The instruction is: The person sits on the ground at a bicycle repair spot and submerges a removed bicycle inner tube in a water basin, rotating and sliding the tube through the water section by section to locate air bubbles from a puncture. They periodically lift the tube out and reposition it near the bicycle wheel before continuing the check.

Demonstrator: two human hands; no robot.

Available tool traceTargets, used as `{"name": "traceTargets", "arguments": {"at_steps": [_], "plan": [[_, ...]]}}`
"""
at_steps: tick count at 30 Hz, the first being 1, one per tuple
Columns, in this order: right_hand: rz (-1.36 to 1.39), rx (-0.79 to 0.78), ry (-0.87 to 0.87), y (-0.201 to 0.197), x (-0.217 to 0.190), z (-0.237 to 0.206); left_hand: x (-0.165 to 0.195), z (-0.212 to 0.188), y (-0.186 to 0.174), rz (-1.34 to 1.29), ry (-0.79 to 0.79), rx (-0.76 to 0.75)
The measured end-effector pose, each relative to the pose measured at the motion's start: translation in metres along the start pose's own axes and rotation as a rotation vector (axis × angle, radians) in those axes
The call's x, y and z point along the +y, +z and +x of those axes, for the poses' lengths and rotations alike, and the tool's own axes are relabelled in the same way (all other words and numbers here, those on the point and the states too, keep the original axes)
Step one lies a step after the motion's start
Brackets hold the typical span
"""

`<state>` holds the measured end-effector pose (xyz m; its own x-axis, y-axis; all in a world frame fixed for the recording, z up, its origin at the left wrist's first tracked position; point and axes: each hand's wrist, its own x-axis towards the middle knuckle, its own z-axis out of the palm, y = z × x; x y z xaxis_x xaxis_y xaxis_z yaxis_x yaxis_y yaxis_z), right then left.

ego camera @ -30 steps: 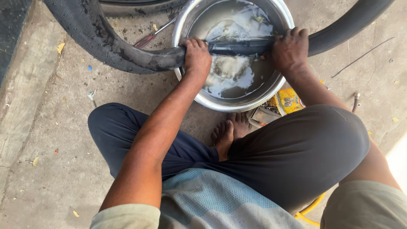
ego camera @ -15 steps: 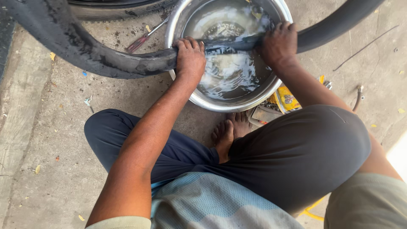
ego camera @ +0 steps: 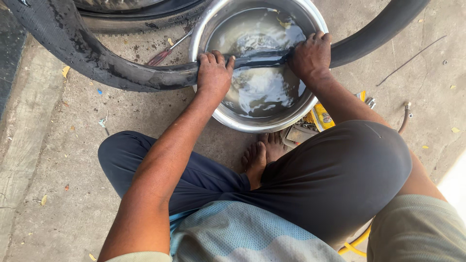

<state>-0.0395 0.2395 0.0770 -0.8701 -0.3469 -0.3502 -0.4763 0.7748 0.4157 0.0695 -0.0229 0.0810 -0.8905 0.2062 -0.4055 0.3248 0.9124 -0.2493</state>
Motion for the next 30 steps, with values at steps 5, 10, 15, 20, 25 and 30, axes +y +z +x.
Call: {"name": "traceTargets", "arguments": {"at_steps": [5,10,15,20,25,30], "plan": [[-0.066,0.051,0.002,0.005,0.002,0.004,0.001,0.007,-0.003,-0.024,0.048,-0.005],[-0.009,-0.027,-0.007,-0.003,0.005,0.001,0.014,0.018,-0.011,0.004,-0.02,-0.1],[-0.013,-0.071,-0.009,-0.018,0.007,-0.003,0.016,0.018,-0.01,0.011,-0.019,-0.084],[-0.065,-0.057,-0.023,-0.014,0.006,-0.002,0.016,0.02,0.005,0.096,-0.01,-0.067],[-0.041,0.026,-0.022,0.005,0.01,0.004,0.022,0.028,0.02,-0.052,-0.075,0.201],[-0.029,0.162,-0.015,0.008,0.017,0.002,0.021,0.031,0.025,-0.019,-0.054,0.188]]}}
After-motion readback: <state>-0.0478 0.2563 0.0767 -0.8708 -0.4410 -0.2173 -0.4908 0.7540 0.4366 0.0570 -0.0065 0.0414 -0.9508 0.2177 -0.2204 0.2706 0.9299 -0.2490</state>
